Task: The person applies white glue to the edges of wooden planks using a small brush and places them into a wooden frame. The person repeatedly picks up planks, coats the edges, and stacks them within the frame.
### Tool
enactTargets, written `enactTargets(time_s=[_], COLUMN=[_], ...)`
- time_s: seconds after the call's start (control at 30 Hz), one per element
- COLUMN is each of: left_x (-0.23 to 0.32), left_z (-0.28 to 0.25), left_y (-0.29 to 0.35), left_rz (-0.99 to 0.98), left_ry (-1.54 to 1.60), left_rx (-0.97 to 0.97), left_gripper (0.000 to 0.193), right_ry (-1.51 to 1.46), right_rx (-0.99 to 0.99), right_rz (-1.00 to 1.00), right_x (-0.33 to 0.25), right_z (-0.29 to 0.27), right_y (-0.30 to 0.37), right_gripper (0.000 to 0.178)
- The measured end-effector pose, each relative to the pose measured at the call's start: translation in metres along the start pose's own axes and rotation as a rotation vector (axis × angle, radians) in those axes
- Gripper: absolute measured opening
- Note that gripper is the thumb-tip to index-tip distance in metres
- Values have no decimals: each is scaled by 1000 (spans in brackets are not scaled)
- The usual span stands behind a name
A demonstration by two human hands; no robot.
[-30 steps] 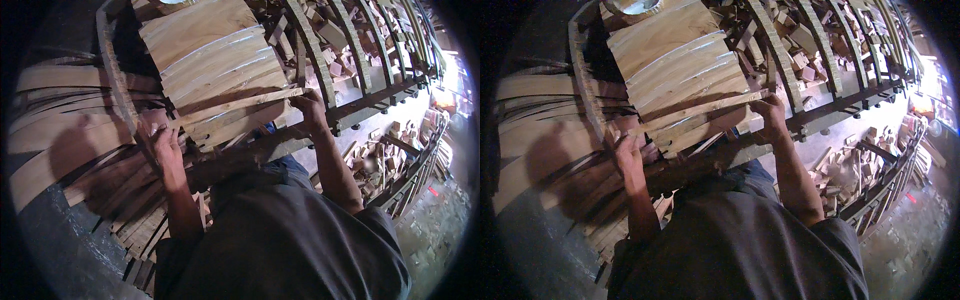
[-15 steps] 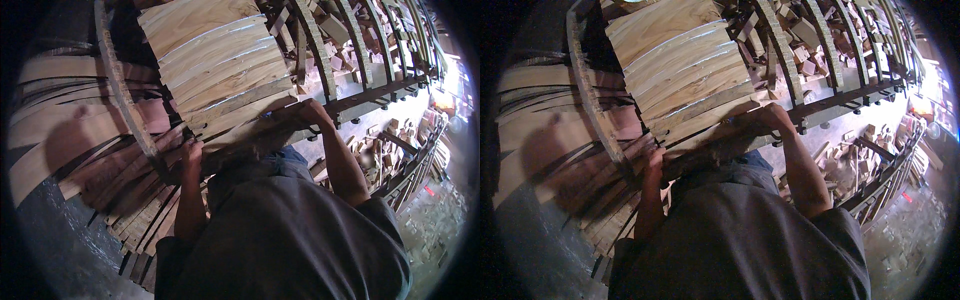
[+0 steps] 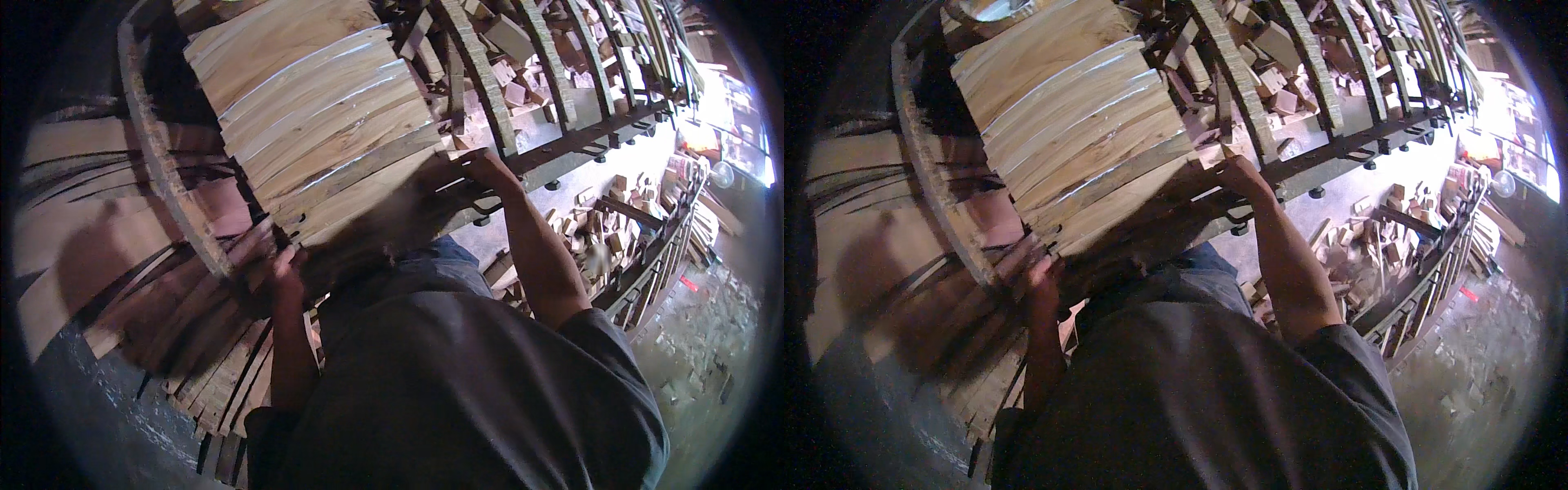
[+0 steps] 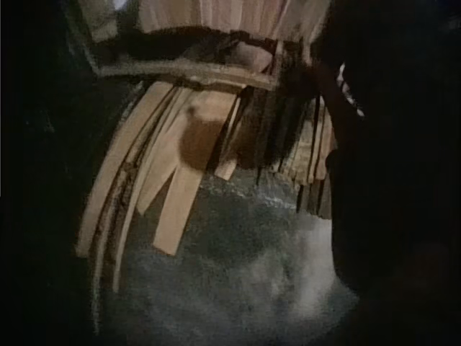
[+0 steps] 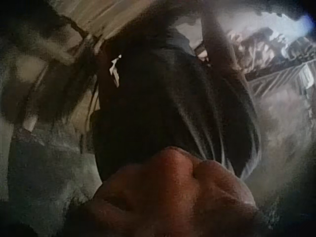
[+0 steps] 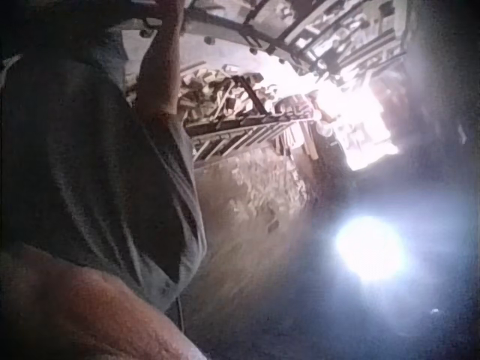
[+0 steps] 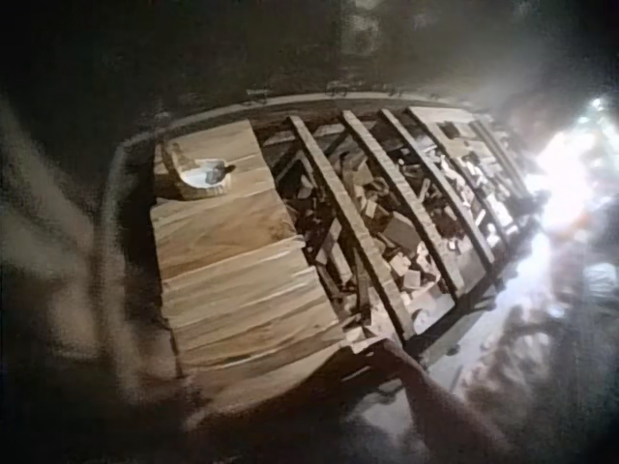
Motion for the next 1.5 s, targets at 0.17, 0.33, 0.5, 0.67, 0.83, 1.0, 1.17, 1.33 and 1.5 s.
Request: enactTargets(time_s=[0.17, 0.33, 0.5, 0.67, 0.83, 1.0, 1.17, 1.33, 1.5], left_x=[-21, -2, -57, -20, -43, -41, -69, -22, 15], left_z=[-21, -4, -31, -10, -30, -16, -30, -24, -30], left_y=[-23, -7, -34, -24, -35, -21, -41, 2, 6], left_rz=[208, 86, -69, 386, 401, -58, -103, -186, 22], left_ry=[-624, -356, -45, -890, -509, 127, 109, -2, 202], left_rx=[-12, 0, 19, -118, -17, 137, 32, 126, 215], left_gripper=[27, 32, 28, 23, 30, 35, 31, 20, 29], right_ry=[-169, -195, -54, -102, -201, -358, -400, -440, -703], right_rx=[39, 42, -14, 82, -123, -219, -322, -252, 38], right_rz=[-4, -20, -143, -214, 6, 20, -19, 21, 58], right_x=[28, 28, 6, 17, 6, -6, 21, -60, -67], right_z=[-19, -16, -13, -15, 4, 15, 22, 8, -9], right_y=[-4, 1, 7, 4, 8, 14, -2, 43, 53], right_gripper=[33, 28, 23, 28, 31, 31, 29, 28, 28])
Point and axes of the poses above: each hand's wrist, its own y-axis away from the middle knuckle, its own z-axis out of the palm, x = y × z, the point moved 9 cm from there along -y, towards the middle knuckle, and after that the axes turned 15 degrees about -y, right-handed, at the moved point
